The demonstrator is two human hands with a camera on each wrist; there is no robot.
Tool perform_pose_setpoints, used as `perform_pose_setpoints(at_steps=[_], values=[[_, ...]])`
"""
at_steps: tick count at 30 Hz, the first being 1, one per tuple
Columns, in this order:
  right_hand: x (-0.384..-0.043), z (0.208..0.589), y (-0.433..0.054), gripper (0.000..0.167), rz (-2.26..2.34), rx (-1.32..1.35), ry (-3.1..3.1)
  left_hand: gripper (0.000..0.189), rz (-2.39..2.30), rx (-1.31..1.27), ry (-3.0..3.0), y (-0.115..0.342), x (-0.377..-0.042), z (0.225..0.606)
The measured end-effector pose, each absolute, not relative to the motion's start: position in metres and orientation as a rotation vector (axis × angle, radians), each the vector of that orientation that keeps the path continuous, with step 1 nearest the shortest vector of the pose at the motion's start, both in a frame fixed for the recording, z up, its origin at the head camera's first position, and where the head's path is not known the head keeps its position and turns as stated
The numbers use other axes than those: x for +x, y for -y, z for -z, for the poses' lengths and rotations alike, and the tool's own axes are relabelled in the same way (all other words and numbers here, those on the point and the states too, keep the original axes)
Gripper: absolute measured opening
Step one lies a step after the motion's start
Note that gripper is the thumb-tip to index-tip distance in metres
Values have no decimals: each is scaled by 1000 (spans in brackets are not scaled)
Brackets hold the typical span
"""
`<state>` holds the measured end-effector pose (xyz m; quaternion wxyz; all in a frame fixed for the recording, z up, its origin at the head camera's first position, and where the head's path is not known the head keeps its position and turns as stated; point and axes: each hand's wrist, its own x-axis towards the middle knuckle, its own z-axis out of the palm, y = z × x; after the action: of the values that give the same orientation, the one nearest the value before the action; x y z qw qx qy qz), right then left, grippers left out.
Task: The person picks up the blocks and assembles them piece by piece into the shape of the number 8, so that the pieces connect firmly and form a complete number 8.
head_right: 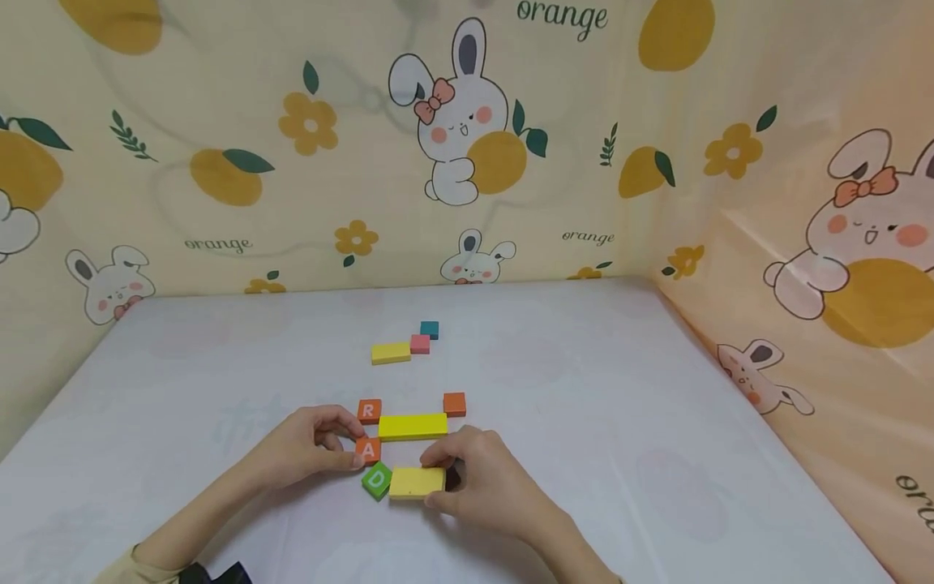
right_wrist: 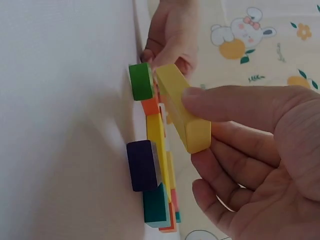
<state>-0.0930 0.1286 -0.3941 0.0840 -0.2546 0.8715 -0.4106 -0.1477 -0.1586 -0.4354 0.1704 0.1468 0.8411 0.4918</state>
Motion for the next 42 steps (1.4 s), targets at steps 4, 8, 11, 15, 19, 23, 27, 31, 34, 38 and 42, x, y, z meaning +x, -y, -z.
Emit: perform_pose_setpoints(at_steps=[4,8,11,15,19,23,27,31,34,38,42], values=[[-93,395,-127,31,1228,-787,-2572,36,-1399,417,-2408,158,-148,434],[-92,399,-124,31,1235,-838,-2566,36,-1392,408,-2408,158,-147,433],[-92,401,-122,31,1218,-866,-2574,37,-1389,408,-2398,158,-148,433],[-91,402,-120,32,1182,-898,-2570,38,-1395,406,-2390,158,-147,433],[-90,404,-118,31,1123,-941,-2599,37,-1400,407,-2389,158,-147,433],[-89,405,-117,30,1049,-951,-2678,37,-1389,403,-2410,157,-147,432],[-89,407,-116,30,1019,-949,-2726,37,-1390,398,-2412,157,-147,433],[-91,410,-115,32,1014,-985,-2748,36,-1400,409,-2403,158,-147,433],[-92,411,-116,32,1003,-992,-2751,37,-1397,413,-2410,158,-147,433],[-92,409,-117,31,985,-951,-2731,36,-1393,415,-2420,158,-147,433],[-93,406,-119,33,979,-910,-2692,36,-1392,424,-2422,158,-147,433]])
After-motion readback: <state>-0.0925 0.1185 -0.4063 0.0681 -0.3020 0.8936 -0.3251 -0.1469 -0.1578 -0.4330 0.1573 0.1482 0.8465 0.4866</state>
